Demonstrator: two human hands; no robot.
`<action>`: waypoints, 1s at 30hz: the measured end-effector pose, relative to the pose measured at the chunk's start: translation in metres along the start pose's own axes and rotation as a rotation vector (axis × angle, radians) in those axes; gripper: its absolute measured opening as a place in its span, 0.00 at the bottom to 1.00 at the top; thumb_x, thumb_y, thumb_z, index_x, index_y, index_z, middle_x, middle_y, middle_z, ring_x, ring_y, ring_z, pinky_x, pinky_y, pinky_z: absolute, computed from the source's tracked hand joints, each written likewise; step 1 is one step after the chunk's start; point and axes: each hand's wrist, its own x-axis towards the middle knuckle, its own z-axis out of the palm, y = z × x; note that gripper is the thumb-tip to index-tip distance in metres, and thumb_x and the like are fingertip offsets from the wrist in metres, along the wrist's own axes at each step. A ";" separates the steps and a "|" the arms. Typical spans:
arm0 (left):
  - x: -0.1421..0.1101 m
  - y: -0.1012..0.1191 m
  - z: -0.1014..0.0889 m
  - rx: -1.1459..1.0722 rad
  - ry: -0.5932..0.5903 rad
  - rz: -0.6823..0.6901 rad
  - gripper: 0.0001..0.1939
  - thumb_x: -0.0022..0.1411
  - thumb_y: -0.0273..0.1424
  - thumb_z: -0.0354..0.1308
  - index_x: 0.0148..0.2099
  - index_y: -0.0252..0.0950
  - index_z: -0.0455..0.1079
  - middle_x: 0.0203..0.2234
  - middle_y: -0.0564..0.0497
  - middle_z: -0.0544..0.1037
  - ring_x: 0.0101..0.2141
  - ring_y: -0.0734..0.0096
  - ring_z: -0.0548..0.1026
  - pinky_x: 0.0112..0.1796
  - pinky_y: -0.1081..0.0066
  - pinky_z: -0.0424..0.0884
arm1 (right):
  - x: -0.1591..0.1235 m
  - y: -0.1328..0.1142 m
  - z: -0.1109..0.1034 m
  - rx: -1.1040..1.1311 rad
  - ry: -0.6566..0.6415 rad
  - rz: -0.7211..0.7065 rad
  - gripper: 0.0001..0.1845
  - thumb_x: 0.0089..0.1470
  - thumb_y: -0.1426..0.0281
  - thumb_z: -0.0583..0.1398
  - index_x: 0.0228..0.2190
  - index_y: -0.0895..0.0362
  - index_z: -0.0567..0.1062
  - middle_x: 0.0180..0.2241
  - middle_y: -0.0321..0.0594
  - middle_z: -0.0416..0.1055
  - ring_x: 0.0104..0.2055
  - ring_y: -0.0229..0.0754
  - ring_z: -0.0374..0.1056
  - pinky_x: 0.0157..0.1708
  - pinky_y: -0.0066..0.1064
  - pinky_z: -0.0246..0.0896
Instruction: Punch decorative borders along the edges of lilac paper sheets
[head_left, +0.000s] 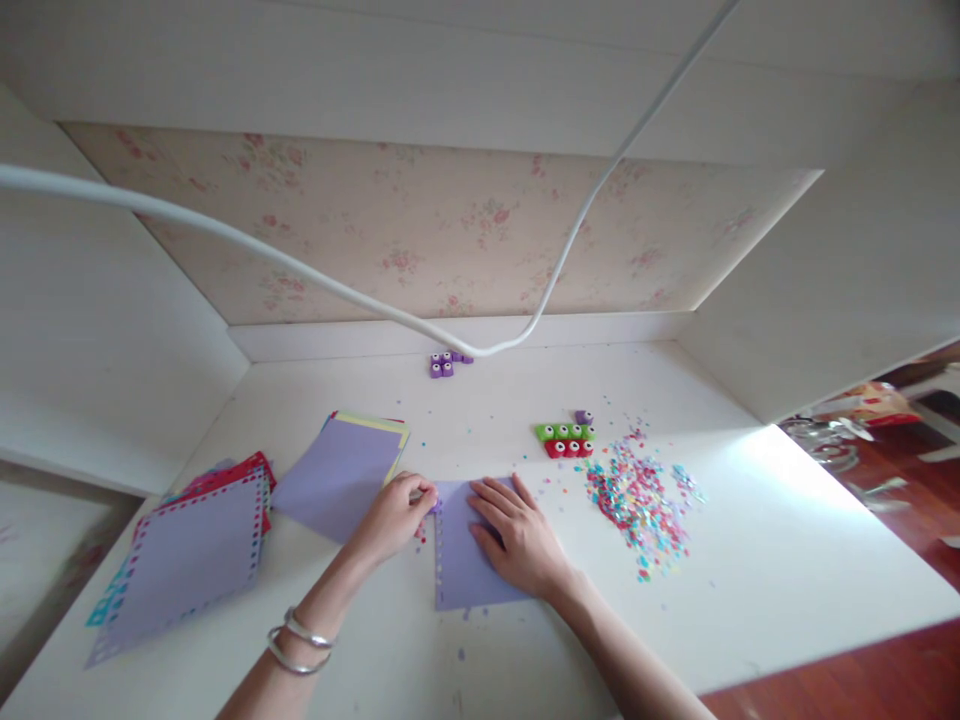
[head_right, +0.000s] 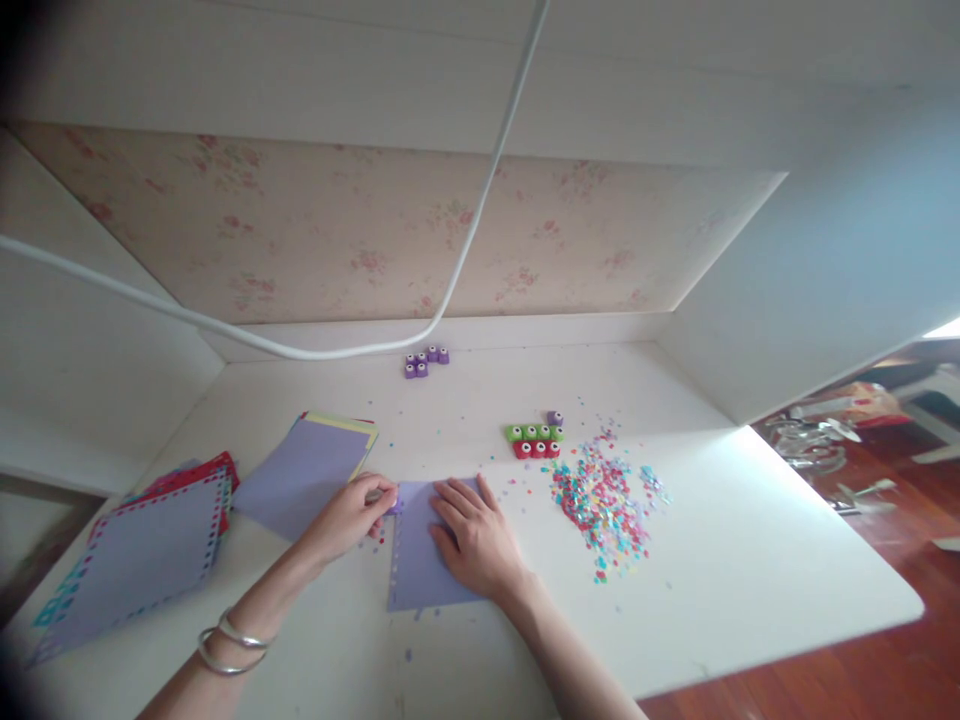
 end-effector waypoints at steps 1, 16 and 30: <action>-0.002 -0.002 -0.004 0.004 0.013 0.012 0.20 0.64 0.44 0.49 0.37 0.33 0.73 0.37 0.46 0.76 0.19 0.76 0.72 0.22 0.73 0.72 | 0.000 0.000 0.000 0.001 0.001 0.000 0.19 0.64 0.63 0.53 0.55 0.51 0.70 0.60 0.39 0.65 0.64 0.46 0.58 0.66 0.51 0.39; -0.045 -0.008 0.007 0.141 0.138 0.264 0.25 0.64 0.28 0.54 0.63 0.45 0.60 0.47 0.48 0.79 0.38 0.64 0.79 0.45 0.63 0.76 | 0.010 -0.029 -0.017 0.218 0.056 -0.004 0.23 0.64 0.65 0.53 0.59 0.52 0.66 0.56 0.44 0.70 0.57 0.47 0.67 0.59 0.43 0.61; -0.050 0.016 0.035 0.135 0.143 0.386 0.16 0.70 0.32 0.51 0.59 0.43 0.60 0.49 0.46 0.73 0.37 0.69 0.77 0.45 0.65 0.75 | 0.018 -0.011 -0.053 0.711 -0.109 0.227 0.11 0.59 0.61 0.60 0.36 0.52 0.82 0.35 0.35 0.80 0.37 0.43 0.75 0.38 0.31 0.70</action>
